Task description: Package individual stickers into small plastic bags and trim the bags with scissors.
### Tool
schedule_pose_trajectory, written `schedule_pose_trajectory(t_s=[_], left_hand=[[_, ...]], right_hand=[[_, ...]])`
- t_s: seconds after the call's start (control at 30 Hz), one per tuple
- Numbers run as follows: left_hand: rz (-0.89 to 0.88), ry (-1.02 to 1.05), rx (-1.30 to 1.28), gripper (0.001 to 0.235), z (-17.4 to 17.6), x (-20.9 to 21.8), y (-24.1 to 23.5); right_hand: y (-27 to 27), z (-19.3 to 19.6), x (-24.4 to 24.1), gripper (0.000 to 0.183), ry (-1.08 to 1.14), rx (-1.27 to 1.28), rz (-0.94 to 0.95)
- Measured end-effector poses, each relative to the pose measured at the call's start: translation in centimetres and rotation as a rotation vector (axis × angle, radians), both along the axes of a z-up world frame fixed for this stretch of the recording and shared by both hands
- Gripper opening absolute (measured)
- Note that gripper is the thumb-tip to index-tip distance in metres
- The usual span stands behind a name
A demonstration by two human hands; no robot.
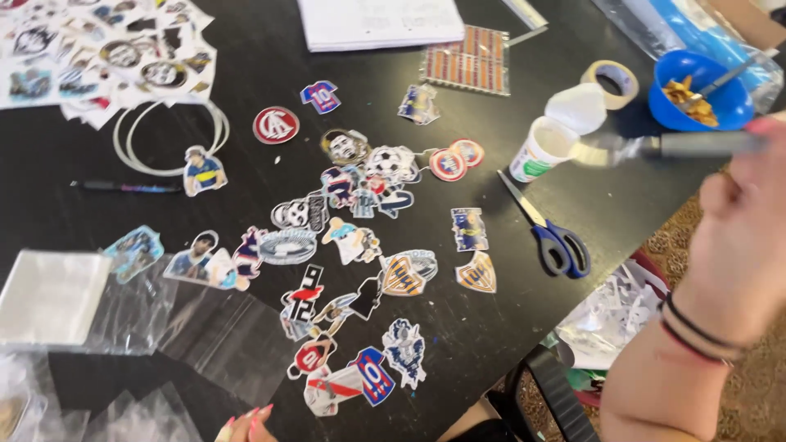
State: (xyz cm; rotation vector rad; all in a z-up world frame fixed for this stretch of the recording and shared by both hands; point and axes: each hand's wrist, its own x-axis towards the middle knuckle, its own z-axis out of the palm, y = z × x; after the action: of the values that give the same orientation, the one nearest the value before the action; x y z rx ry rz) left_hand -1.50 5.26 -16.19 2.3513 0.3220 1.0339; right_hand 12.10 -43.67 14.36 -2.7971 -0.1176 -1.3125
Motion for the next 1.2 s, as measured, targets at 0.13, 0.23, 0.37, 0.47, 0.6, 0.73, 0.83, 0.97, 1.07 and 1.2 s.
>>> schedule_pose_trajectory(t_s=[0.13, 0.23, 0.37, 0.47, 0.6, 0.73, 0.83, 0.97, 1.07, 1.2], left_hand=[[0.024, 0.054, -0.085, 0.018, 4.5, -1.6, -1.9], [0.019, 0.097, -0.200, 0.015, 8.9, -1.1, -3.5], [-0.016, -0.040, -0.347, 0.024, 9.7, -0.9, -4.1], [-0.007, -0.096, -0.233, 0.025, 10.9, -0.6, -4.4], [0.026, -0.043, -0.061, 0.012, 14.5, 0.3, -4.4], [-0.115, 0.004, -0.071, 0.011, 14.0, 0.1, -3.5], [-0.074, 0.113, -0.025, 0.037, 13.9, 0.5, -3.2], [-0.140, 0.398, 0.077, 0.074, 12.4, 1.5, -2.9], [-0.152, 0.293, 0.307, 0.047, 15.1, 1.6, -2.8], [-0.158, 0.281, 0.360, 0.041, 14.4, 2.1, -2.1]], right_hand=[[-2.8, -5.5, 7.7, 0.022, -0.099, 0.699, -0.039], [-3.3, -9.0, 9.6, 0.020, -0.013, 0.403, -0.037], [-1.7, -10.0, 9.7, 0.020, 0.131, 0.378, -0.105], [1.6, -8.8, 7.1, 0.035, -0.036, 0.297, -0.210], [9.7, -8.1, 2.2, 0.032, -0.050, 0.365, 0.065], [17.2, -9.7, -2.7, 0.014, 0.182, 0.910, 0.480], [21.8, -11.4, -4.8, 0.018, 0.435, 1.041, 0.622], [26.6, -11.0, -5.4, 0.025, 0.811, 1.031, 0.770], [27.9, -10.2, -5.1, 0.024, 0.792, 0.928, 0.900], [28.3, -10.2, -4.9, 0.022, 0.796, 0.885, 0.880]])
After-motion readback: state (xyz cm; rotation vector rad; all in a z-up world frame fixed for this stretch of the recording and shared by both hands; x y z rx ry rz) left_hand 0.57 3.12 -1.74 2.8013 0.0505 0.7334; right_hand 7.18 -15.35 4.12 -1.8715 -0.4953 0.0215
